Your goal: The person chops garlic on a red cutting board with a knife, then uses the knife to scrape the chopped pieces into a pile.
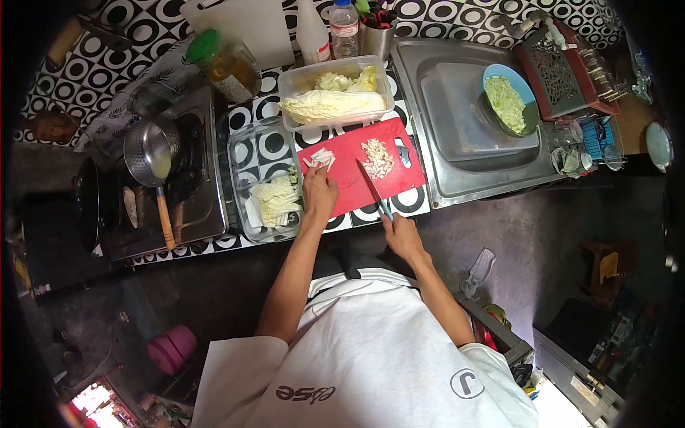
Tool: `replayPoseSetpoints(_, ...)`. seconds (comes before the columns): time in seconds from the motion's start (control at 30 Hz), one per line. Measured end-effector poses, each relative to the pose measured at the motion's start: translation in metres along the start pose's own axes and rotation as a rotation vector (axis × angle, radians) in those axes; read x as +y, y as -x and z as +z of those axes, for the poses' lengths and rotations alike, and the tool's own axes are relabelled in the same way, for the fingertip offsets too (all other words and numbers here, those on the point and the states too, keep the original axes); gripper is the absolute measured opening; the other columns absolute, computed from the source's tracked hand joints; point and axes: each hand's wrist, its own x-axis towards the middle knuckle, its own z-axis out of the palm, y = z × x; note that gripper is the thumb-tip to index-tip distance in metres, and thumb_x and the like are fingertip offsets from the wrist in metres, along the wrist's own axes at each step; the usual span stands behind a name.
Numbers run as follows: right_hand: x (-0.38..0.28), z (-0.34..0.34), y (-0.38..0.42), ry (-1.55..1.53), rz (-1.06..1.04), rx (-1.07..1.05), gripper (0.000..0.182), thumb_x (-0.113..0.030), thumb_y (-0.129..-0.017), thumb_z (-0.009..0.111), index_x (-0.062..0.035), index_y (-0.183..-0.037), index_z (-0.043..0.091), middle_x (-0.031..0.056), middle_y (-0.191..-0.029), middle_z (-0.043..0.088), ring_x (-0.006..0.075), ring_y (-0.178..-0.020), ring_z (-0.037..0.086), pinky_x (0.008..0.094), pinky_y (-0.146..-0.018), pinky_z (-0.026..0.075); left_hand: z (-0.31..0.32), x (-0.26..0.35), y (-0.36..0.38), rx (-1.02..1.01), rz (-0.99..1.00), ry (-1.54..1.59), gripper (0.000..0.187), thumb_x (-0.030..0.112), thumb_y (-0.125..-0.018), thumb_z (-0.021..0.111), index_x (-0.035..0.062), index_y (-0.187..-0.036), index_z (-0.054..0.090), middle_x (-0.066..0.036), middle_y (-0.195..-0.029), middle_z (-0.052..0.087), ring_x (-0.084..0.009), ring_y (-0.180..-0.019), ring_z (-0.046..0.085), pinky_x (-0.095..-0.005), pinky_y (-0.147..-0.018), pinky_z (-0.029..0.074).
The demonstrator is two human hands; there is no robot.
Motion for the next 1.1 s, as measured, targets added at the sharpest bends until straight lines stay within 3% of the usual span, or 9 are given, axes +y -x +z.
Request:
replayPoseSetpoints(0.17,0.000,0.002,-0.007,0.079,-0.040,-0.030,0.039,-0.031,-0.092,0.044,0.0055,-0.086,0.056,0.0309,-0.078,0.059,0.0460,-0.080,0.058,0.0511,-0.072,0.045,0.006,0.001,-0.007,0.023,0.007,-0.045,0.029,0.004,-0.073,0.057,-0.0029,-0.101,0.062,-0.021,-0.087,0.059,-0.0356,-0.078,0.059,-0.0406,-0.074,0.048)
replayPoseSetpoints(0.27,-0.002,0.002,-0.008,0.018,-0.035,0.016,0.040,-0.032,-0.092,0.044,0.0052,-0.085,0.055,0.0300,-0.078,0.059,0.0459,-0.080,0.058,0.0504,-0.072,0.045,0.010,-0.004,-0.007,-0.004,-0.051,0.000,0.019,0.004,-0.074,0.057,-0.0034,-0.091,0.063,-0.020,-0.086,0.059,-0.0351,-0.079,0.059,-0.0409,-0.074,0.048)
replayPoseSetpoints(0.37,-0.001,0.007,-0.008,0.083,-0.072,-0.021,0.040,-0.031,-0.093,0.044,0.0065,-0.084,0.054,0.0304,-0.074,0.057,0.0462,-0.078,0.057,0.0481,-0.067,0.044,0.011,-0.003,-0.007,-0.074,-0.034,0.024,0.015,0.006,-0.076,0.056,-0.0015,-0.087,0.063,-0.023,-0.092,0.058,-0.0379,-0.083,0.059,-0.0428,-0.075,0.049)
replayPoseSetpoints(0.53,-0.008,0.005,-0.005,-0.016,-0.017,0.002,0.040,-0.030,-0.093,0.043,0.0067,-0.084,0.055,0.0306,-0.074,0.057,0.0464,-0.078,0.057,0.0477,-0.067,0.044,0.007,0.011,0.014,-0.230,0.015,0.103,0.011,0.007,-0.074,0.061,-0.0002,-0.083,0.063,-0.017,-0.081,0.057,-0.0342,-0.075,0.059,-0.0414,-0.069,0.049)
replayPoseSetpoints(0.7,-0.024,-0.005,-0.003,-0.002,0.005,0.000,0.042,-0.030,-0.092,0.044,0.0080,-0.079,0.057,0.0325,-0.077,0.058,0.0467,-0.081,0.058,0.0492,-0.073,0.046,0.014,0.015,0.020,-0.175,0.021,0.122,0.009,0.007,-0.074,0.062,-0.0002,-0.079,0.064,-0.016,-0.079,0.057,-0.0337,-0.074,0.059,-0.0420,-0.067,0.048)
replayPoseSetpoints(1.1,-0.031,0.005,0.000,0.086,0.027,-0.028,0.041,-0.028,-0.093,0.043,0.0091,-0.084,0.057,0.0340,-0.080,0.058,0.0485,-0.083,0.057,0.0509,-0.074,0.047,0.019,0.013,0.016,-0.136,-0.043,0.278,0.011,0.009,-0.071,0.067,0.0000,-0.076,0.067,-0.012,-0.070,0.060,-0.0221,-0.060,0.059,-0.0319,-0.058,0.047)
